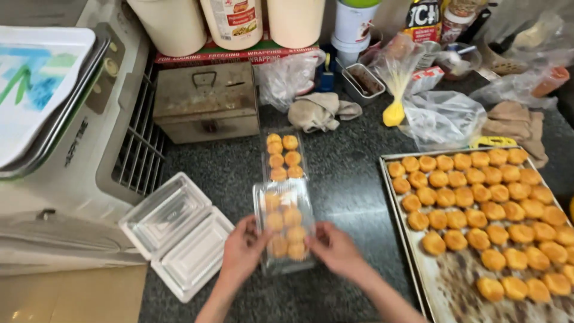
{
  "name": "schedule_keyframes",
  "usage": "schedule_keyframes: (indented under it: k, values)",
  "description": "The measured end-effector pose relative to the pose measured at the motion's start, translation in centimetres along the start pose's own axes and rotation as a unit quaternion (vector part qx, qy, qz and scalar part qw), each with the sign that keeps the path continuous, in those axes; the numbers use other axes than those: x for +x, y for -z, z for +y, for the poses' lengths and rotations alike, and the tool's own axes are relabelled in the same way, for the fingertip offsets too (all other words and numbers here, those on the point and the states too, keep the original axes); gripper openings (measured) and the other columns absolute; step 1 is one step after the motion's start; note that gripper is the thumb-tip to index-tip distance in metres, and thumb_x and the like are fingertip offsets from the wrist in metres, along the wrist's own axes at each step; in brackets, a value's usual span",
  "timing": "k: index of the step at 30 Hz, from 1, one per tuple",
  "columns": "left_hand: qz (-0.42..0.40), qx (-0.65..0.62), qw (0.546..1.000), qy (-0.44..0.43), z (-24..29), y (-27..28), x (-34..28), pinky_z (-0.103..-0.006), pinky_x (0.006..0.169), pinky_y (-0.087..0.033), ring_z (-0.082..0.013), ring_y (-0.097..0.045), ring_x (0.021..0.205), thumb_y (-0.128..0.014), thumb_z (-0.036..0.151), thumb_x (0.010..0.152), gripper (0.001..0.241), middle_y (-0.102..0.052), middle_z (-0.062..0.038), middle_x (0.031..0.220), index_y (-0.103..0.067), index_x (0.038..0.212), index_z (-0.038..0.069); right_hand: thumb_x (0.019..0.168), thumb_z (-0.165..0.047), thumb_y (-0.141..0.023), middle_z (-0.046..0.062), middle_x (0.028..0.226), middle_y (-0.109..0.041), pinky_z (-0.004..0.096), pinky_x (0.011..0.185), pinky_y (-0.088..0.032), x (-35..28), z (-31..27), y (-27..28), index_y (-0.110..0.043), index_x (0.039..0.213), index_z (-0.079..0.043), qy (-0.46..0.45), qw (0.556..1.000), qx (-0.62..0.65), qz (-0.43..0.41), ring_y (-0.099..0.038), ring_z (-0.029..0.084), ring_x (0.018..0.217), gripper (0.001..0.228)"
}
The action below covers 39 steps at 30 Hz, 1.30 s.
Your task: Packing small baked goods from a baking tray into plastic containers and closing the lids.
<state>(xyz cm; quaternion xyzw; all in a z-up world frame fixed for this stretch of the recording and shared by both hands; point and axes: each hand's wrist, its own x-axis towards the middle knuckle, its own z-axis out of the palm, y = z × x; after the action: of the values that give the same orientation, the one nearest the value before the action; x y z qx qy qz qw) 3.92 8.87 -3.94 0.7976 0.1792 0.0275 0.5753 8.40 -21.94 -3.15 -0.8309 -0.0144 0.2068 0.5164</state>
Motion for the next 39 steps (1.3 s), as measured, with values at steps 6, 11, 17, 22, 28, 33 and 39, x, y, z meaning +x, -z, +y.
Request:
schedule_keyframes:
  k: [6,11,17,22,28,33,39]
  values:
    - [-0.055,-0.104,0.993,0.002,8.6,-1.3,16.7,-0.0465,0.06,-0.077,-0.0322,-0.084,0.085,-0.103,0.019,0.097,0.08,-0.074,-0.017,0.109,-0.071,0.166,-0.004,0.1,-0.04,-0.099,0.016,0.107,-0.091,0.041,0.071,-0.072,17.9,-5.7,5.1,-0.087,0.143,-0.005,0.011,0.998,0.038,0.04,-0.087,0.027,0.082,0.056]
    - [-0.036,-0.107,0.993,0.043,4.1,-4.3,27.2,-0.0508,0.06,-0.079,-0.0278,-0.084,0.085,-0.105,0.016,0.091,0.082,-0.075,-0.013,0.11,-0.074,0.165,-0.003,0.105,-0.031,-0.095,0.009,0.102,-0.086,0.032,0.064,-0.069,22.5,-10.2,6.0,-0.084,0.144,-0.001,-0.032,0.994,0.099,0.042,-0.081,0.019,0.074,0.05]
    - [-0.077,-0.048,0.993,0.073,4.1,-3.8,27.8,-0.0491,0.066,-0.081,-0.0305,-0.088,0.09,-0.102,0.028,0.094,0.078,-0.083,-0.016,0.114,-0.077,0.164,0.002,0.104,-0.046,-0.095,0.009,0.108,-0.082,0.031,0.068,-0.069,22.7,-10.8,6.2,-0.08,0.151,-0.003,-0.097,0.989,0.105,0.027,-0.08,0.019,0.086,0.065]
    - [-0.073,0.004,0.994,0.086,7.3,-1.9,25.9,-0.0507,0.107,-0.076,-0.0416,-0.083,0.14,-0.095,0.064,0.102,0.098,-0.077,-0.025,0.161,-0.067,0.177,0.008,0.104,-0.072,-0.09,0.023,0.156,-0.072,0.061,0.109,-0.071,21.3,-15.1,6.9,-0.059,0.18,-0.008,-0.171,0.971,0.163,0.039,-0.078,0.041,0.143,0.105]
    - [-0.11,-0.122,0.978,0.127,7.7,-3.2,24.3,-0.0533,0.094,-0.076,-0.0447,-0.083,0.139,-0.089,0.061,0.11,0.104,-0.079,-0.031,0.159,-0.05,0.187,0.003,0.105,-0.061,-0.091,0.012,0.143,-0.075,0.043,0.093,-0.063,21.0,-15.6,5.8,-0.058,0.18,-0.002,-0.174,0.972,0.16,0.007,-0.075,0.026,0.119,0.101]
    - [-0.111,-0.164,0.976,0.094,6.5,-3.3,21.7,-0.0446,0.086,-0.075,-0.0363,-0.085,0.129,-0.099,0.05,0.105,0.1,-0.083,-0.029,0.15,-0.055,0.186,0.009,0.099,-0.046,-0.101,0.011,0.129,-0.075,0.04,0.084,-0.058,17.0,-16.1,7.2,-0.066,0.165,0.009,-0.184,0.959,0.217,-0.018,-0.074,0.025,0.112,0.093]
    - [-0.097,-0.169,0.979,0.058,13.1,0.1,10.7,-0.033,0.075,-0.071,-0.0261,-0.085,0.122,-0.091,0.052,0.11,0.089,-0.088,-0.021,0.147,-0.06,0.18,0.007,0.102,-0.044,-0.097,0.013,0.14,-0.075,0.044,0.093,-0.063,9.2,-15.2,9.1,-0.073,0.166,0.002,-0.124,0.971,0.201,-0.037,-0.073,0.029,0.125,0.082]
